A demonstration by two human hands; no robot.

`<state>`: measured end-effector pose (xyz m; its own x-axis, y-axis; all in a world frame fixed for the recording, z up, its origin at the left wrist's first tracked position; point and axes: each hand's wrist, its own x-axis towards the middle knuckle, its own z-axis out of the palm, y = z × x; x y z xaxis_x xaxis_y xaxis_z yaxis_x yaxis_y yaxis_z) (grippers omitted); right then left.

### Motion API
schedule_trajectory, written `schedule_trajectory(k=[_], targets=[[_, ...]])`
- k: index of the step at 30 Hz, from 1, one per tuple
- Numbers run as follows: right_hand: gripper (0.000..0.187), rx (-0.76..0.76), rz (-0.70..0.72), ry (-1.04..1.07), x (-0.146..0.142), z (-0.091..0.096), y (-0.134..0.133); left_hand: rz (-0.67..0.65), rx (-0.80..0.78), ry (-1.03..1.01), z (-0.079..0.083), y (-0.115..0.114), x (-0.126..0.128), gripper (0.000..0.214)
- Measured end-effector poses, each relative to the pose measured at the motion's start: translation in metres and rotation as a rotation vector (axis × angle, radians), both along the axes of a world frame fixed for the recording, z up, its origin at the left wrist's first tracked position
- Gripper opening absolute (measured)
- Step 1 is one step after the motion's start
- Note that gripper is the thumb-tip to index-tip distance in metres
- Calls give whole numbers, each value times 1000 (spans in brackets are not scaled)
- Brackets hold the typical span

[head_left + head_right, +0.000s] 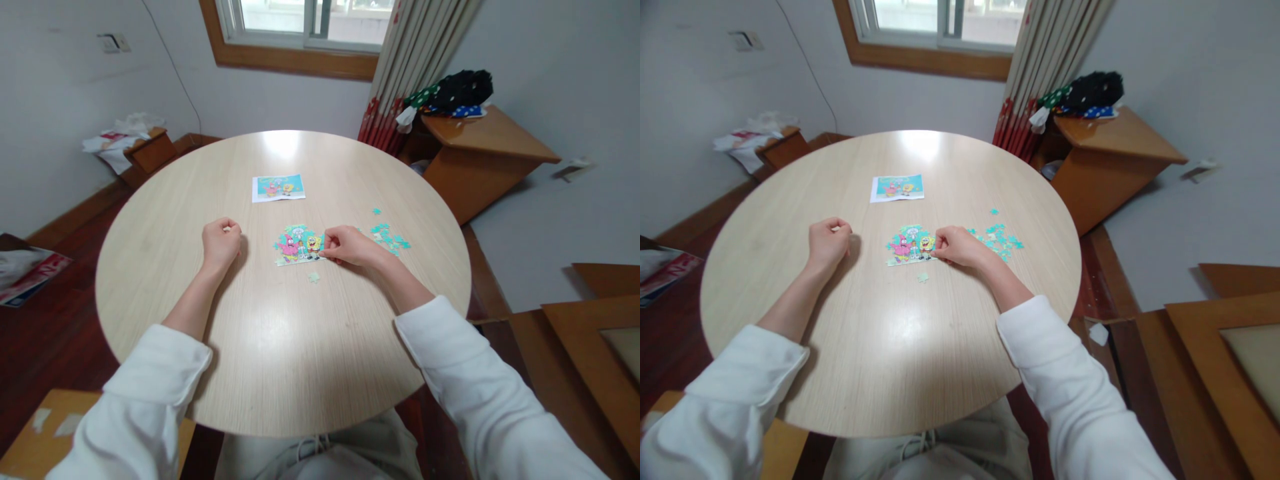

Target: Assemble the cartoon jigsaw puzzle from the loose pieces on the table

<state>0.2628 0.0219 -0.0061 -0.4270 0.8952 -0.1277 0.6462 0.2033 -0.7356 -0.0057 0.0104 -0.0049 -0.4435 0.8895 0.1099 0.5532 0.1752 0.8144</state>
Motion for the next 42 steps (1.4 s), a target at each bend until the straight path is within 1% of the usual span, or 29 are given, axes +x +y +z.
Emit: schedule_trajectory(k=[4,6,10,14,16,19,22,25,32,39,42], targets=[[21,-1,7,20,1,-1,-1,2,-4,4,-1,0,0,16],[21,-14,1,71,2,-1,-2,-5,2,1,0,0,0,16],[21,-47,-70,228,3,2,-5,-11,6,-3,-1,1,0,17],[18,-53,-118,256,3,4,-4,-12,5,-6,-1,0,0,16],[17,-22,-132,246,3,4,-3,-11,9,-14,-1,0,1,15],[17,62,-168,228,3,3,0,-8,9,-25,0,-1,0,15],[19,160,-244,221,5,3,3,-5,7,-30,0,-1,0,14],[19,225,-317,215,8,2,8,-10,6,-29,-1,0,-1,13],[22,294,-383,260,15,-3,13,-21,7,-39,-2,0,-1,10],[20,332,-390,256,18,0,13,-25,2,-32,-3,1,-1,10],[20,372,-400,225,17,1,13,-24,1,-22,-3,1,-1,11]])
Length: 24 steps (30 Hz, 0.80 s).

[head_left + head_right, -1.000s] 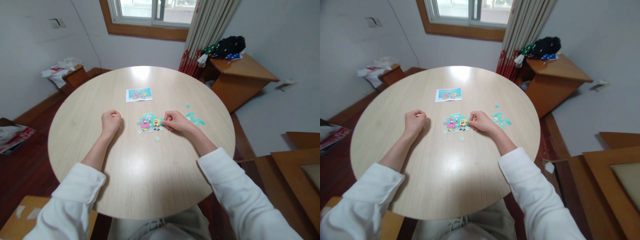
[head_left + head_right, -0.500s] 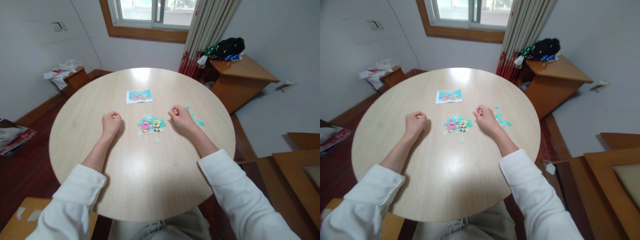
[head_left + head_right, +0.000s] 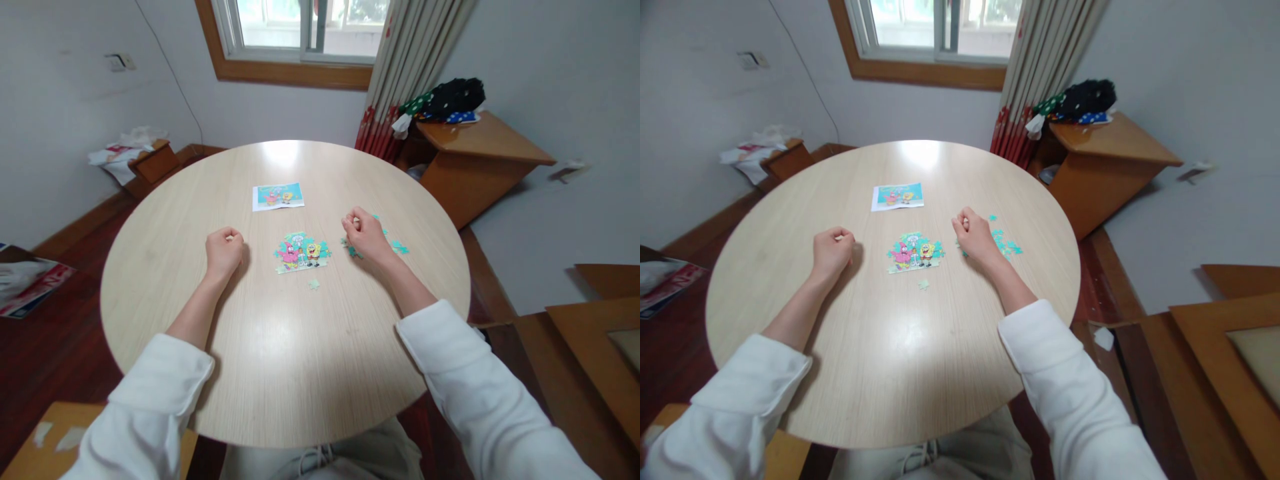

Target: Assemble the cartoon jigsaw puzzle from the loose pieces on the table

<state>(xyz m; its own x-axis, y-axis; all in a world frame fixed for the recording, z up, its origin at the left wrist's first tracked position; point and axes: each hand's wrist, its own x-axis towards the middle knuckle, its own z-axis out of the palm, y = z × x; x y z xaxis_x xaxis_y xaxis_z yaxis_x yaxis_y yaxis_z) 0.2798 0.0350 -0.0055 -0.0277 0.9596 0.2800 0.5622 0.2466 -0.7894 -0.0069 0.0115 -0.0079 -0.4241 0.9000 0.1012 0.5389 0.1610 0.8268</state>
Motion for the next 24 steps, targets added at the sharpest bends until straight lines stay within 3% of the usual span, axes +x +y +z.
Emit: schedule_trajectory(k=[6,19,24], targets=[[25,63,-77,-69,-2,4,-1,0,-5,12,0,0,0,12],[7,31,-155,-79,10,6,3,5,-13,-6,3,0,1,12],[7,50,-254,-152,20,1,7,-4,-3,11,0,1,-1,13]])
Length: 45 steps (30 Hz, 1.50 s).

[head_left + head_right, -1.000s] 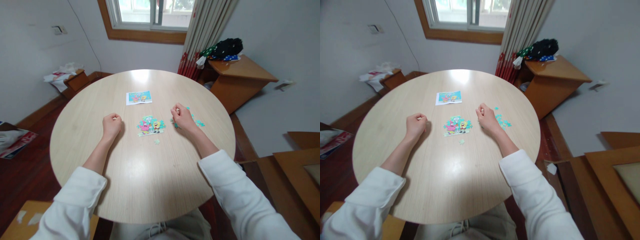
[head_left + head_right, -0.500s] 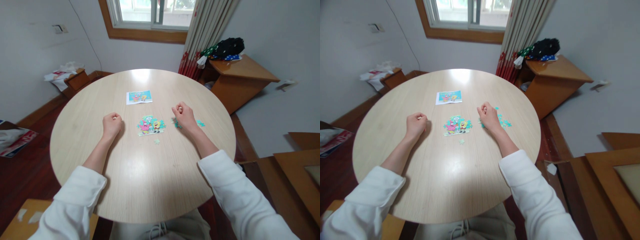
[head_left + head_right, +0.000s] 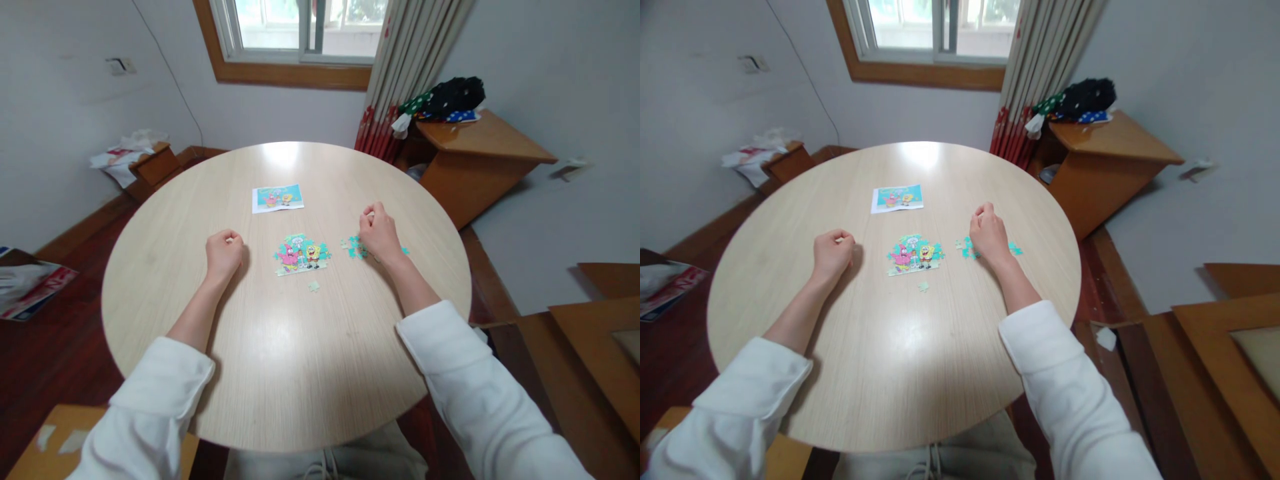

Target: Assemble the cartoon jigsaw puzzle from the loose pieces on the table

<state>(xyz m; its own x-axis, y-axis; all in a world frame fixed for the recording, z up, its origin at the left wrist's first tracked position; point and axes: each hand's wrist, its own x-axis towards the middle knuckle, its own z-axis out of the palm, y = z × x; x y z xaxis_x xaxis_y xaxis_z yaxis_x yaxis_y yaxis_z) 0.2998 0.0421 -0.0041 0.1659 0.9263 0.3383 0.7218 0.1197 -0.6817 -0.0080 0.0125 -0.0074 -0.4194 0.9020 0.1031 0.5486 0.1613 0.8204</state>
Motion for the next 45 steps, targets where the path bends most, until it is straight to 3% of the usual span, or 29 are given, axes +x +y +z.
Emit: schedule_trajectory(k=[9,18,25,34,40,45], targets=[[14,-18,-137,-113,20,1,4,6,-27,-12,4,-2,4,14],[7,-91,-275,-211,40,1,6,-16,-12,-36,3,-1,5,15],[22,-164,-318,-249,57,-7,11,-44,-15,-25,5,0,7,15],[24,-378,-274,-288,81,0,3,-62,-10,29,-4,7,3,12],[22,-498,-317,-359,78,10,-1,-104,2,40,-10,8,-1,13],[24,-452,-233,-370,67,9,3,-173,11,73,-13,8,-2,12]])
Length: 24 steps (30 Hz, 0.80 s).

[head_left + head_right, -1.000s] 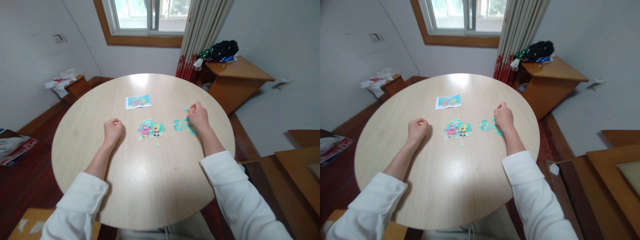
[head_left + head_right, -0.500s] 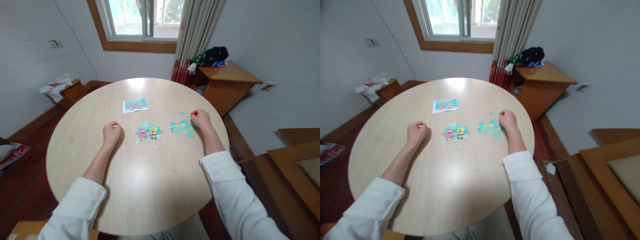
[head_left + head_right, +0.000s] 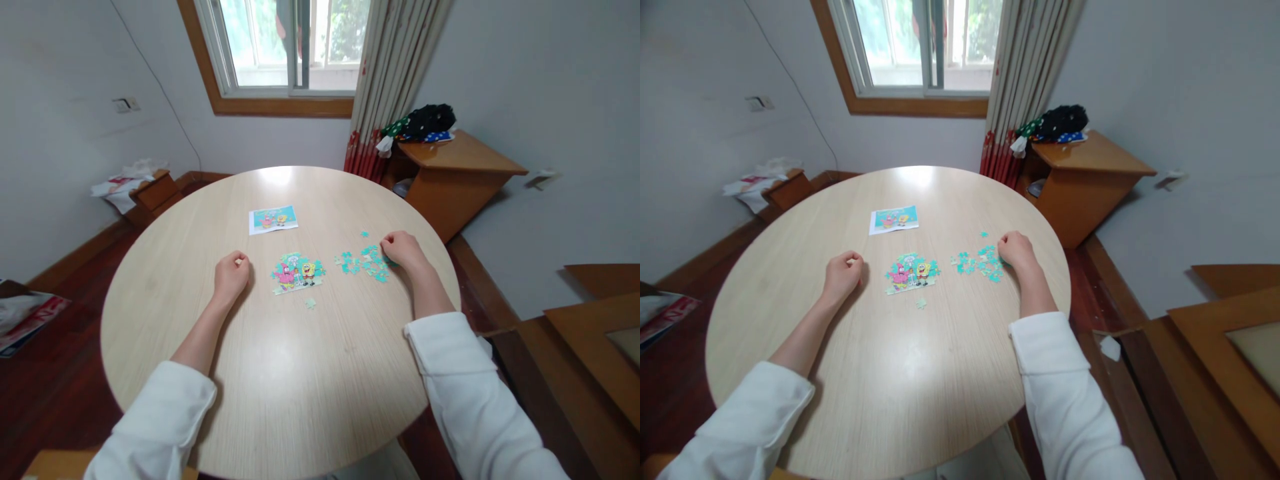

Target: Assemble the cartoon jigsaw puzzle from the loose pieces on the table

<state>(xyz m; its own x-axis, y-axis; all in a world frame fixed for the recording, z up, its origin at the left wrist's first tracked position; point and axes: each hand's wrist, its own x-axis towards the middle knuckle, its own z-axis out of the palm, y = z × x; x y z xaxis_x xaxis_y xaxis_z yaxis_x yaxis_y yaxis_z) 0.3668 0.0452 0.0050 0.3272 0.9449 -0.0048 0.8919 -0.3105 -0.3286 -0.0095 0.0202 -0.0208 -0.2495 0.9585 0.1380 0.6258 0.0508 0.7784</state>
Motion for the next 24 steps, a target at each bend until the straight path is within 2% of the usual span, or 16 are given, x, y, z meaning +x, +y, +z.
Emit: schedule_trajectory(k=[4,8,13,18,24], targets=[[24,51,96,115,-5,-9,4,-7,-9,-4,1,0,1,11],[25,100,104,253,-6,-15,6,-23,-16,-1,0,2,1,10],[22,157,59,206,-6,-11,4,-31,-26,31,-3,4,-1,10],[15,73,81,267,-9,-7,-2,-30,-53,69,-4,6,-1,11],[12,66,103,231,-15,-7,-2,-28,-63,93,-5,6,-1,13]])
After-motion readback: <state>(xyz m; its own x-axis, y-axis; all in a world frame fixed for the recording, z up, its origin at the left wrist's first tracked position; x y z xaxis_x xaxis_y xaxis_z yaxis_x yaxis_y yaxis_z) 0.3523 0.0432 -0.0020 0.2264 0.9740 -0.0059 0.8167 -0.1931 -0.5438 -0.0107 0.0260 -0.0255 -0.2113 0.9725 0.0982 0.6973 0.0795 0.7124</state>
